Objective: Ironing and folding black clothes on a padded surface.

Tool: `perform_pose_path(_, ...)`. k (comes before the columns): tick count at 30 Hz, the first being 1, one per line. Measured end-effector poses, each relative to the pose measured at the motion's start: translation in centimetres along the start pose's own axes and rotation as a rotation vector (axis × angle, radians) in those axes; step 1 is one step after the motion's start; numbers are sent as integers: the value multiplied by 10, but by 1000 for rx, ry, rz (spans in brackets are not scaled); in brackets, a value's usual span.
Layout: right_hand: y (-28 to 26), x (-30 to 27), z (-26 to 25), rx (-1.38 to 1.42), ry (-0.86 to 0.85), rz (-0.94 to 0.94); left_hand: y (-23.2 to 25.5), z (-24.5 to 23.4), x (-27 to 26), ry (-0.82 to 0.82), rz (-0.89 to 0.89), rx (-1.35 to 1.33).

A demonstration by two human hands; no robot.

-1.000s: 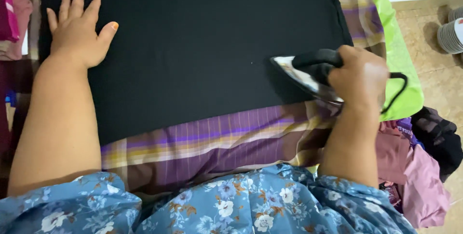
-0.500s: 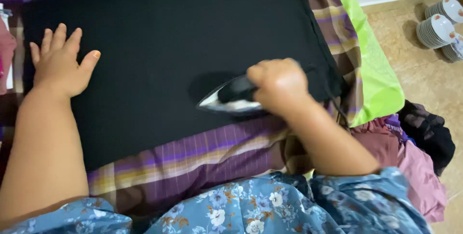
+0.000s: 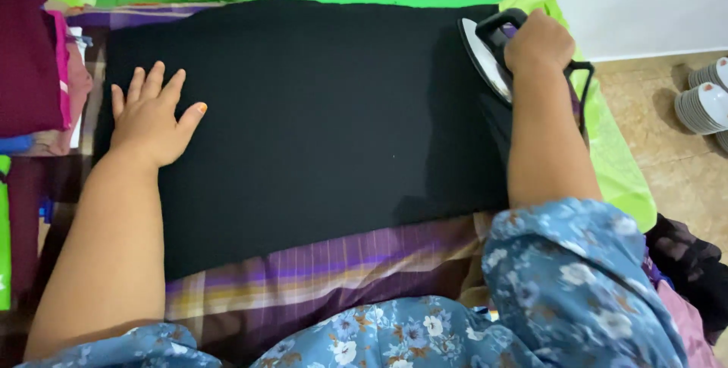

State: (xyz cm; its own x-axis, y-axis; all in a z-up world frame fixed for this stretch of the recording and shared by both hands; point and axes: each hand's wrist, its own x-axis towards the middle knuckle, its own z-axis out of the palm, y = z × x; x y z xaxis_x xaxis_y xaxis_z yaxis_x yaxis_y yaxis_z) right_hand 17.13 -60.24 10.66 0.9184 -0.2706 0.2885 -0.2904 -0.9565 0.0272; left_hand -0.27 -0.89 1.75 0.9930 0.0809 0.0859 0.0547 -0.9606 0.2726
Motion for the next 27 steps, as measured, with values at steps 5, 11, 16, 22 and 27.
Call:
perform_pose_path(5, -11, 25, 11, 0, -23, -1, 2, 1, 0, -1, -19, 13)
perform_pose_path(11, -3, -31, -16, -17, -96, -112, -2, 4, 2, -8, -13, 13)
perform_pose_path(16, 0, -60, -31, -20, -116, -190, -4, 5, 1, 19, 19, -1)
perform_pose_path(22, -29, -21, -11, -3, -93, -166, -2, 6, 3, 26, 4, 34)
perform_pose_path(27, -65, 13, 7, 31, -39, -141, 0, 3, 0, 35, 7, 38)
